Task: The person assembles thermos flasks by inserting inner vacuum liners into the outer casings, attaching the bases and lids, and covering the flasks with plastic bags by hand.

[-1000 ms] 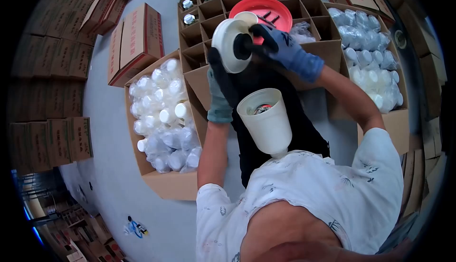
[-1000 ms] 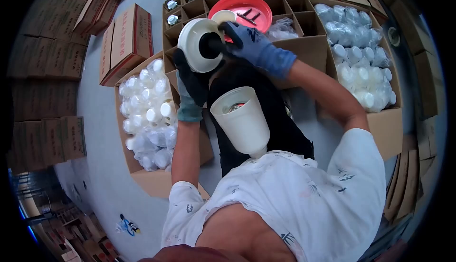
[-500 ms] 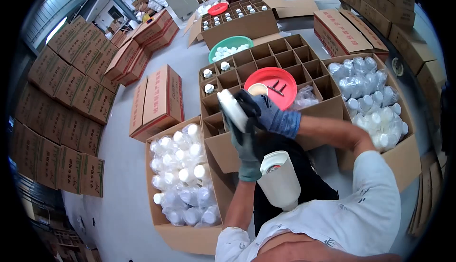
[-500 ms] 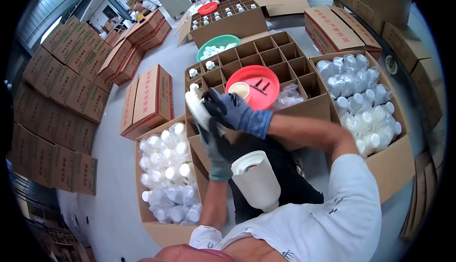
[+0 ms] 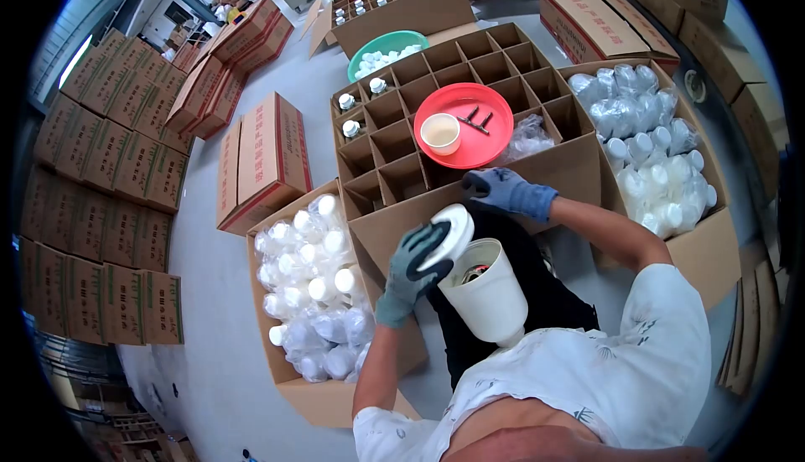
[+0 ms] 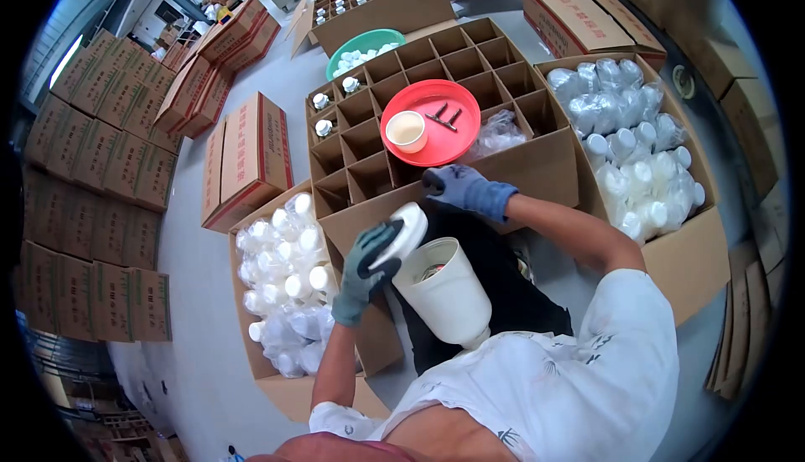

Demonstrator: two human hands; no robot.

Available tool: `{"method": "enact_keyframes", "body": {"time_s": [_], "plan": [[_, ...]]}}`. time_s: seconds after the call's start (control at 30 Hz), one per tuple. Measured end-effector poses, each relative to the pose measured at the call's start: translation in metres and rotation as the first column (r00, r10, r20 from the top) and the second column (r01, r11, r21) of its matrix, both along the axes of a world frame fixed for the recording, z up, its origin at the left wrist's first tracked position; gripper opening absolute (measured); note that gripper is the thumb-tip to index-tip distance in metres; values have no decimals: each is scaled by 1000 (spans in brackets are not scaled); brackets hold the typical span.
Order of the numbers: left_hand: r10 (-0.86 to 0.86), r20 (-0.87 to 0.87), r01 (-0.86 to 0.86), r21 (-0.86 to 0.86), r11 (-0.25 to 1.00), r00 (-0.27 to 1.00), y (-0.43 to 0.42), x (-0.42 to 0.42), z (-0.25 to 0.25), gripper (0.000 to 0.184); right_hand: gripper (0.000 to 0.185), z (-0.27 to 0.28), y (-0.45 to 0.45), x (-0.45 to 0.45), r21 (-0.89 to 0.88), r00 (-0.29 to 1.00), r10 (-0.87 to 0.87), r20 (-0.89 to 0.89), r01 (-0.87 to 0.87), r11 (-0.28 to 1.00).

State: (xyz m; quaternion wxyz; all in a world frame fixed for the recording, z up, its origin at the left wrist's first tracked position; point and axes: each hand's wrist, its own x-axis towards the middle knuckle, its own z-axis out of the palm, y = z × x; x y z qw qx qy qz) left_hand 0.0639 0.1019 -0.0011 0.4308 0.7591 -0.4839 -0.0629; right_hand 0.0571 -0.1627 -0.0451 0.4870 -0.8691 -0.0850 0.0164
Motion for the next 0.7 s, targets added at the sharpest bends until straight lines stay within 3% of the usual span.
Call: {"method": "enact_keyframes", "body": {"time_s": [0.07,0.1,0.17,0.23,0.27,0.3,0.37,0.4,0.43,0.5,0.6,0.7], "plan": [[-64,-121,67,19,998,991,7,-8,-25,52,37,-1,-11,-11,17,987,-90,136,88,996],[-82,-106,85,25,996,991,6,-14,-32,51,38,2,-7,-21,145,989,-69,130,50,988],[-129,-51,128,-11,992,990,-4,-18,-28,51,38,2,10,-34,293,999,43,-15,-37,955],[-180,-22,181,42,983,983,-10,-18,-21,50,37,-38,21,-42,180,956,233,178,-264,947],[-192,-65,196,65,978,979,-6,-15,-34,49,34,-6,32,-55,291,973,216,-76,-186,938],[-200,-104,210,85,974,974,-3,-12,-47,48,32,-24,34,-47,88,943,312,-112,-304,949],[-244,-188,261,70,963,951,-9,-12,-43,46,32,-20,34,-59,-24,973,229,-12,-229,973],[-254,-171,268,61,962,952,-10,-13,-49,47,33,-14,34,-64,-44,981,175,-81,-179,983],[-263,-158,275,54,960,952,-10,-14,-49,48,43,-9,40,-69,59,996,24,-81,-19,998],[-252,-91,262,119,958,963,-8,-18,-48,53,40,-11,44,-70,73,994,5,-110,4,997],[-119,-8,118,186,975,993,-4,-49,-36,55,35,-44,40,-52,214,947,286,-145,-252,944],[5,8,-7,221,975,1000,-15,-74,-15,54,32,-58,35,-42,389,871,489,-34,-439,810]]}}
